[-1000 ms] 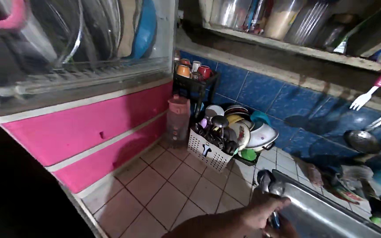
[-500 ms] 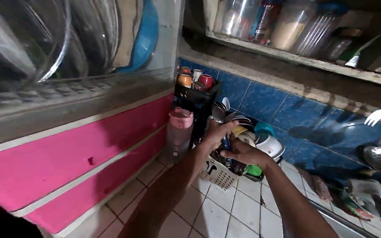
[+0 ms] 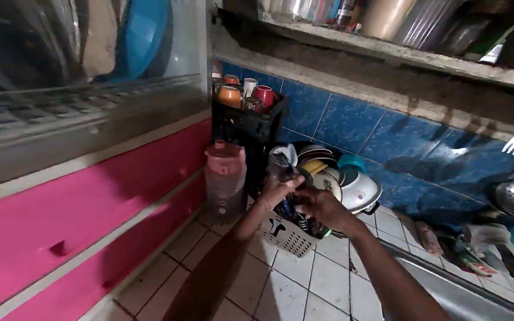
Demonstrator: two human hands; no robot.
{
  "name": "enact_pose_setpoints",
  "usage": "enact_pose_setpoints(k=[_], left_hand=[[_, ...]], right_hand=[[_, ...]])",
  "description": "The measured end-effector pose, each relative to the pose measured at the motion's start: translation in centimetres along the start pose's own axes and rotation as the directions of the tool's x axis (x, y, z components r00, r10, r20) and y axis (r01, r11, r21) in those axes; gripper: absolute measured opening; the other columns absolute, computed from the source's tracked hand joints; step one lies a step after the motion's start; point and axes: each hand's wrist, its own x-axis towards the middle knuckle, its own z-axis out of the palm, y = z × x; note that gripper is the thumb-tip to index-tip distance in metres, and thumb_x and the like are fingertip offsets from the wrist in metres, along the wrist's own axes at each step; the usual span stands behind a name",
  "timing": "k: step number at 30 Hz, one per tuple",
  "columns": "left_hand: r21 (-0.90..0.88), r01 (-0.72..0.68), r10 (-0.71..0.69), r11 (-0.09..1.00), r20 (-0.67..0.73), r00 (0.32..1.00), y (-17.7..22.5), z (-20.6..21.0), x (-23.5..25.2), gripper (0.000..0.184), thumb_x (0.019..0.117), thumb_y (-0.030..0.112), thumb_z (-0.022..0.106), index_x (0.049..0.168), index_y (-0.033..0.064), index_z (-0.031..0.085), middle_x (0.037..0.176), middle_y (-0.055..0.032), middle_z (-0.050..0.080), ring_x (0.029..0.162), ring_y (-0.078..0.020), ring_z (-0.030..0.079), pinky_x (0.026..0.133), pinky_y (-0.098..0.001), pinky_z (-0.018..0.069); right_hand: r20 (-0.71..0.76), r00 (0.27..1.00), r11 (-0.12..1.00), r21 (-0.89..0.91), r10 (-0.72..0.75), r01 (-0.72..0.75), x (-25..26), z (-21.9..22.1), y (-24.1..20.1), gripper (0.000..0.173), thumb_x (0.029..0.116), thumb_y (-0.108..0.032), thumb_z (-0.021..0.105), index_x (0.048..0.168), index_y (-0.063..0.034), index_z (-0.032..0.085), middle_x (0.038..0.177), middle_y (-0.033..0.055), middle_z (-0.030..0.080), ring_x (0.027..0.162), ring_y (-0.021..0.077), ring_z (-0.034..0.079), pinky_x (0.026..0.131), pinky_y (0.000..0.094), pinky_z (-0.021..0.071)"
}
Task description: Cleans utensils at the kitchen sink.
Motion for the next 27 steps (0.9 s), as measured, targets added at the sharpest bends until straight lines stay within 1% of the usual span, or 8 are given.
enact_pose_setpoints(k=[4,7,10,13,17,20,22,27], left_hand=[[0.309,-0.039,-0.044,0.950,0.257,0.965,0.9,0.7,-1.4,0.031,0.0951,0.012,0.070,0.118,-0.0078,0.063,0.098,-0.0093,0.068,0.085,-0.0054,0.064,0.084,-0.0228,0.0538],[0.326,0.008,-0.080,0.945,0.207,0.975,1.5,1.6,-2.2,0.035,0.0899,0.007,0.074,0.120,-0.0063,0.063,0.106,-0.0122,0.069,0.093,-0.0090,0.066,0.089,-0.0271,0.0555],[0.461,0.034,-0.061,0.887,0.044,0.997,2.3,2.8,-3.4,0.030,0.0869,0.008,0.078,0.112,-0.0050,0.067,0.099,-0.0166,0.070,0.094,-0.0203,0.067,0.088,-0.0401,0.0547],[0.531,0.078,-0.168,0.844,0.123,0.978,3.3,1.7,-4.1,0.032,0.0905,0.005,0.074,0.118,-0.0057,0.062,0.103,-0.0186,0.066,0.095,-0.0226,0.064,0.088,-0.0420,0.0538],[0.517,-0.034,-0.100,0.855,0.228,0.969,3.6,-1.4,-4.1,0.060,0.0840,0.013,0.083,0.136,-0.0014,0.056,0.127,-0.0183,0.065,0.114,-0.0232,0.064,0.099,-0.0433,0.0536],[0.715,-0.214,0.065,0.665,0.231,0.971,4.2,-0.7,-5.3,0.095,0.0866,0.031,0.081,0.161,0.0066,0.026,0.156,-0.0222,0.043,0.137,-0.0313,0.051,0.111,-0.0476,0.0450],[0.741,-0.411,0.169,0.531,0.382,0.908,3.6,0.1,-6.0,0.085,0.0961,0.033,0.069,0.162,0.0067,0.023,0.165,-0.0243,0.024,0.150,-0.0385,0.033,0.119,-0.0531,0.0317],[0.818,-0.342,0.148,0.463,0.309,0.939,1.2,0.2,-6.8,0.056,0.1094,0.033,0.043,0.155,0.0013,0.036,0.161,-0.0255,0.033,0.147,-0.0438,0.037,0.118,-0.0580,0.0323]], right_hand=[[-0.296,0.951,0.995,0.079,0.088,-0.068,-1.7,-1.8,0.4,0.026,0.1040,-0.009,0.054,0.115,0.0095,0.069,0.105,0.0209,0.072,0.093,0.0259,0.071,0.090,0.0434,0.0567],[-0.562,0.823,0.948,0.299,0.087,0.105,-1.7,-1.3,0.7,0.047,0.1048,-0.026,0.054,0.142,0.0024,0.049,0.132,0.0207,0.061,0.113,0.0277,0.066,0.093,0.0466,0.0572],[-0.492,0.868,0.970,0.166,-0.073,0.176,-0.9,1.1,-1.4,0.083,0.0881,-0.048,0.073,0.155,-0.0103,0.042,0.156,0.0196,0.042,0.133,0.0339,0.052,0.102,0.0557,0.0500],[-0.553,0.815,0.984,-0.072,-0.175,0.162,0.2,2.9,-2.2,0.058,0.0961,-0.043,0.069,0.137,-0.0033,0.060,0.133,0.0238,0.059,0.108,0.0370,0.066,0.087,0.0549,0.0560],[-0.531,0.834,0.975,-0.222,-0.147,0.030,1.4,2.3,-0.6,0.061,0.1036,-0.042,0.056,0.146,0.0017,0.049,0.117,0.0269,0.070,0.110,0.0457,0.067,0.096,0.0643,0.0491],[-0.288,0.957,0.939,-0.337,-0.036,-0.067,-0.1,0.8,-1.0,0.073,0.1038,-0.059,0.043,0.158,-0.0101,0.038,0.155,0.0206,0.047,0.146,0.0459,0.038,0.113,0.0727,0.0263],[-0.190,0.982,0.928,-0.366,-0.004,-0.067,-1.8,0.0,-1.0,0.076,0.1032,-0.061,0.042,0.163,-0.0151,0.029,0.167,0.0194,0.028,0.154,0.0457,0.019,0.117,0.0732,0.0143],[-0.237,0.965,0.949,-0.313,-0.111,0.032,-12.7,-2.1,0.5,0.051,0.1044,-0.023,0.058,0.150,-0.0027,0.049,0.146,0.0225,0.054,0.132,0.0339,0.055,0.112,0.0466,0.0434]])
